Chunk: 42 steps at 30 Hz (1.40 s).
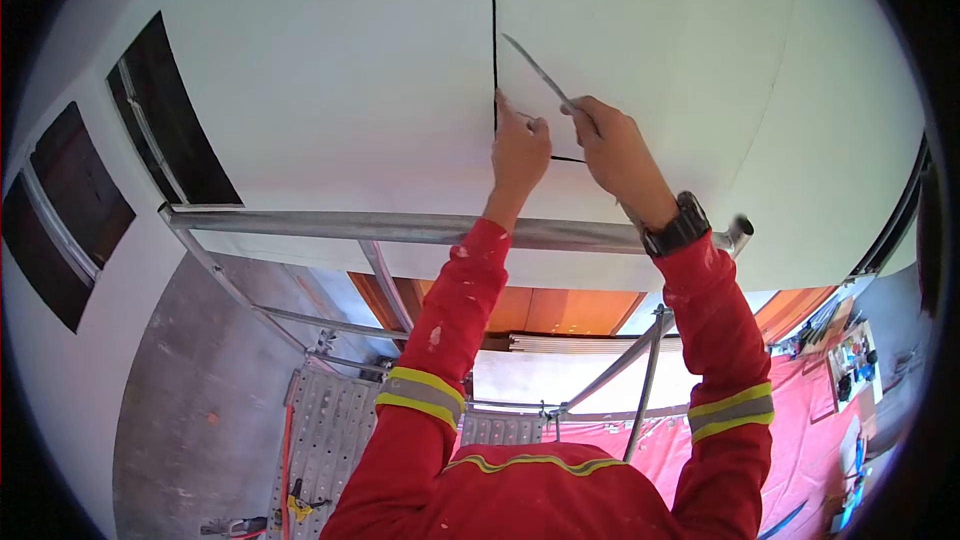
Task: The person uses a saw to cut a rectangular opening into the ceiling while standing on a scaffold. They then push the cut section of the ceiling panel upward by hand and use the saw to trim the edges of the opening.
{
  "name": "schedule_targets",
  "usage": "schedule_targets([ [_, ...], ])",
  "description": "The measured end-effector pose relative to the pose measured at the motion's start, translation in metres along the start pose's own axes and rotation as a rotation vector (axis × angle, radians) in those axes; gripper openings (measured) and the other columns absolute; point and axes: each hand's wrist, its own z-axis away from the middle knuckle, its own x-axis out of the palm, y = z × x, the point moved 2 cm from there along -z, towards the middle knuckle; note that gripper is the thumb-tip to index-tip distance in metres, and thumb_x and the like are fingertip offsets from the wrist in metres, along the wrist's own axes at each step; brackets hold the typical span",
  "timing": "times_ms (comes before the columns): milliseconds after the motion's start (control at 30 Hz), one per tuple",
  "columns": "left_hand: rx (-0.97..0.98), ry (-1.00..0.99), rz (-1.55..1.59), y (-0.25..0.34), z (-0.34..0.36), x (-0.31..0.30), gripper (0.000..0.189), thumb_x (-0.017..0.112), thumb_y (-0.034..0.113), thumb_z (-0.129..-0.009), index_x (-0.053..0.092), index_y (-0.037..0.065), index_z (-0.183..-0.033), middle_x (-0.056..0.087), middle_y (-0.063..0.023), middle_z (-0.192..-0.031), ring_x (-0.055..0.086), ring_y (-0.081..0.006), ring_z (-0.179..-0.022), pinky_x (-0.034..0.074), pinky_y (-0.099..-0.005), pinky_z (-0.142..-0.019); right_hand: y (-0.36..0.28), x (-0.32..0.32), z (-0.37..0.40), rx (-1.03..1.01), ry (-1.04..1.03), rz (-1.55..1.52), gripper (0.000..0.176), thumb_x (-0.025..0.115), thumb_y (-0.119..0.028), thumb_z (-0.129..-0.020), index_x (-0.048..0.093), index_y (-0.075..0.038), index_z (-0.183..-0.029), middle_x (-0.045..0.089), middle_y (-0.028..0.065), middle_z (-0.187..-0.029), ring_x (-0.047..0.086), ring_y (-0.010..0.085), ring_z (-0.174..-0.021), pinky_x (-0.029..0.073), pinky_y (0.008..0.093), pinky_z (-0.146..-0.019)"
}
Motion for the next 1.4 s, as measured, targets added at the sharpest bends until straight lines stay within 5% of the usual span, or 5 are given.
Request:
schedule_targets([
  [300, -0.110, 0.048, 0.027, 0.010, -0.004, 0.014, 0.083, 0.055, 0.015, -0.088, 0.004, -0.019, -0.144, 0.065, -0.0224, -0.087, 0.065, -0.0387, -0.088, 0.049, -0.0475, -0.084, 0.033, -0.010, 0.021, 0.176, 0.030, -0.060, 0.025, 0.047, -0.013, -0.099, 0.063, 0.003, -0.109, 0.058, 0.0188, -0.069, 0.055, 0.0288, -0.059, 0.044, 0.0400, -0.059],
  [800, -0.035, -0.100, -0.122, -0.002, 0.002, -0.007, 0.083, 0.058, 0.013, -0.087, 0.008, -0.016, -0.146, 0.068, -0.0166, -0.084, 0.067, -0.0347, -0.081, 0.051, -0.0437, -0.080, 0.045, -0.005, 0.039, 0.076, -0.034, 0.054, 0.019, 0.048, -0.012, -0.097, 0.059, 0.003, -0.100, 0.061, 0.0280, -0.078, 0.057, 0.0485, -0.072, 0.045, 0.0496, -0.065],
  [1000, -0.129, -0.145, 0.191, -0.002, 0.001, -0.008, 0.084, 0.060, 0.013, -0.086, 0.009, -0.016, -0.146, 0.067, -0.0147, -0.087, 0.066, -0.0271, -0.077, 0.052, -0.0390, -0.074, 0.056, -0.002, 0.038, 0.183, -0.088, -0.103, 0.021, 0.048, -0.014, -0.098, 0.060, 0.003, -0.103, 0.059, 0.0205, -0.070, 0.057, 0.0362, -0.061, 0.044, 0.0444, -0.059],
  [1100, -0.080, -0.123, 0.254, -0.003, 0.003, -0.005, 0.080, 0.060, 0.010, -0.089, 0.011, -0.011, -0.148, 0.065, -0.0133, -0.090, 0.063, -0.0202, -0.067, 0.053, -0.0326, -0.063, 0.067, -0.005, 0.039, 0.250, -0.145, -0.199, 0.023, 0.046, -0.015, -0.101, 0.062, 0.000, -0.110, 0.050, -0.0004, -0.070, 0.044, 0.0064, -0.055, 0.037, 0.0242, -0.050],
  [1400, 0.104, -0.094, 0.299, 0.032, 0.067, -0.004, 0.041, 0.057, 0.009, -0.095, 0.044, -0.005, -0.131, 0.064, -0.0099, -0.095, 0.062, -0.0140, -0.078, 0.053, -0.0286, -0.067, 0.052, -0.013, 0.043, 0.530, -0.156, -0.780, 0.030, 0.049, -0.022, -0.103, 0.060, -0.002, -0.122, 0.049, -0.0038, -0.075, 0.047, 0.0054, -0.062, 0.039, 0.0218, -0.053],
])
